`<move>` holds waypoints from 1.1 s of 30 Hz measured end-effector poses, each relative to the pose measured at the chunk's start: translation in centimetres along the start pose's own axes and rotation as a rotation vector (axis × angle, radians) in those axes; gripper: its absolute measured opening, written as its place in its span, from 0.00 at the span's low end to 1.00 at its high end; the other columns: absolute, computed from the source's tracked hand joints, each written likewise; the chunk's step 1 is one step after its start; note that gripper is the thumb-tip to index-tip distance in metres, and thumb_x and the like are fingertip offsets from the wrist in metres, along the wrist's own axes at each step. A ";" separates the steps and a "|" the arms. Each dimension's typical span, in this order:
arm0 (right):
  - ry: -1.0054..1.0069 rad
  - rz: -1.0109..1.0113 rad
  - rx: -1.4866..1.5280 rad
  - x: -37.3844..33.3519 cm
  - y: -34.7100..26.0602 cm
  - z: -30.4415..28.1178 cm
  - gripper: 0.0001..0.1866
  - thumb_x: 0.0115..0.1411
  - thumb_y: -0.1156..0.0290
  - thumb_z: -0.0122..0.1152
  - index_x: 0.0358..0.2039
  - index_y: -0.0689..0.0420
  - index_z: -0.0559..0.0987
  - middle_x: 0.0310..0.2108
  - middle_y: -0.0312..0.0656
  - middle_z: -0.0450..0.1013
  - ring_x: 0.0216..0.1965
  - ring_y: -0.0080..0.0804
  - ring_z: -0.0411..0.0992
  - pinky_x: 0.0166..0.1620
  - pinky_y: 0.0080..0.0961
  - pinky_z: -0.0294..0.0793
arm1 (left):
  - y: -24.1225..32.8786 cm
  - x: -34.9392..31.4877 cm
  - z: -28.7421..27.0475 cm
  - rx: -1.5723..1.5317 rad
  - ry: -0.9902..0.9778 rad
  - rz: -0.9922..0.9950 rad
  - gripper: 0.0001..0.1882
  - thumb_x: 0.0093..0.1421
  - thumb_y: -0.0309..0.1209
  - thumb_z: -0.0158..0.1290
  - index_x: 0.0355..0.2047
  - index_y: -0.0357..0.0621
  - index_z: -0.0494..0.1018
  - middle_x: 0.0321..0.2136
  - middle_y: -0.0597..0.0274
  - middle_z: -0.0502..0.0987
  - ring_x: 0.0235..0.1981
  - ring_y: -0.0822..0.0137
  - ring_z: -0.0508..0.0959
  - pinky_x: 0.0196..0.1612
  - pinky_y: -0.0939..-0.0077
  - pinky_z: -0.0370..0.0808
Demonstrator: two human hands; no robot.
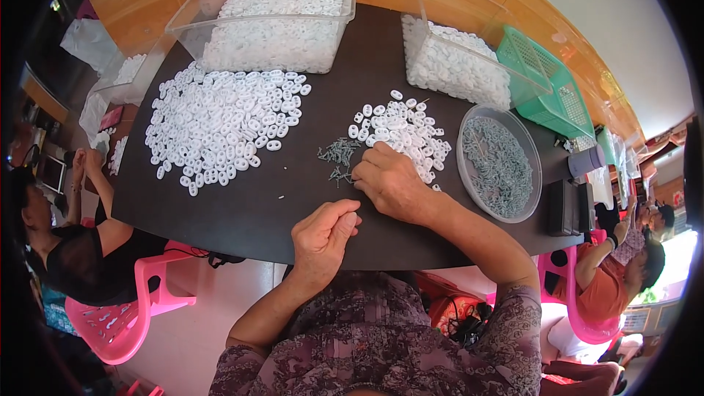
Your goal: Assembling small hardware components by manually inserting metal pins into white plastic pieces.
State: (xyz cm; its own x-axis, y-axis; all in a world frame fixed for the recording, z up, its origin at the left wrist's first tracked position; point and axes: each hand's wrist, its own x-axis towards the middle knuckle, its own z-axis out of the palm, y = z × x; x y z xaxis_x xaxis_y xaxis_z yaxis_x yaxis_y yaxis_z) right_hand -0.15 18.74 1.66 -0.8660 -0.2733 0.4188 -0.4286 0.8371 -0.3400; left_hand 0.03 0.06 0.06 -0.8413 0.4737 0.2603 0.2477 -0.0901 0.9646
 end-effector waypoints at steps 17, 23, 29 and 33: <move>0.204 0.071 0.084 -2.3 -0.6 -2.2 0.09 0.45 0.84 0.59 0.26 0.59 0.71 0.23 0.42 0.67 0.27 0.41 0.68 0.30 0.34 0.68 | 2.5 7.2 -2.1 0.547 -0.031 0.424 0.06 0.52 0.21 0.55 0.31 0.40 0.74 0.22 0.55 0.72 0.25 0.54 0.75 0.28 0.64 0.71; 0.293 0.177 0.097 -3.2 -2.1 -3.5 0.10 0.48 0.83 0.61 0.32 0.59 0.75 0.24 0.40 0.68 0.25 0.35 0.68 0.28 0.29 0.67 | -1.6 15.3 -0.4 0.884 -0.086 0.202 0.08 0.52 0.32 0.57 0.27 0.40 0.76 0.27 0.52 0.77 0.31 0.52 0.78 0.35 0.61 0.73; 0.329 0.255 0.134 -4.2 -2.4 -3.7 0.08 0.49 0.82 0.61 0.30 0.59 0.76 0.25 0.39 0.68 0.23 0.30 0.67 0.25 0.26 0.66 | -3.0 18.2 2.4 1.049 -0.215 0.248 0.06 0.46 0.28 0.57 0.21 0.38 0.76 0.24 0.46 0.77 0.29 0.50 0.79 0.32 0.58 0.75; 0.344 0.304 0.188 -4.5 -2.1 -3.5 0.07 0.49 0.82 0.62 0.30 0.59 0.76 0.25 0.39 0.69 0.23 0.28 0.67 0.26 0.24 0.67 | -3.6 19.6 2.6 1.110 -0.288 0.198 0.09 0.42 0.30 0.61 0.20 0.38 0.75 0.21 0.49 0.77 0.29 0.49 0.79 0.33 0.56 0.73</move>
State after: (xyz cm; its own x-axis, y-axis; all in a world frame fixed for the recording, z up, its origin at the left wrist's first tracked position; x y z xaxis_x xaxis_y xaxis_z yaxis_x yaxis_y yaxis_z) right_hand 5.58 19.83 3.43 -0.8375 0.1687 0.5197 -0.2363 0.7457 -0.6230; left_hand -16.06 11.97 1.59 -0.6360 0.7316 0.2455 0.7671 0.5648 0.3042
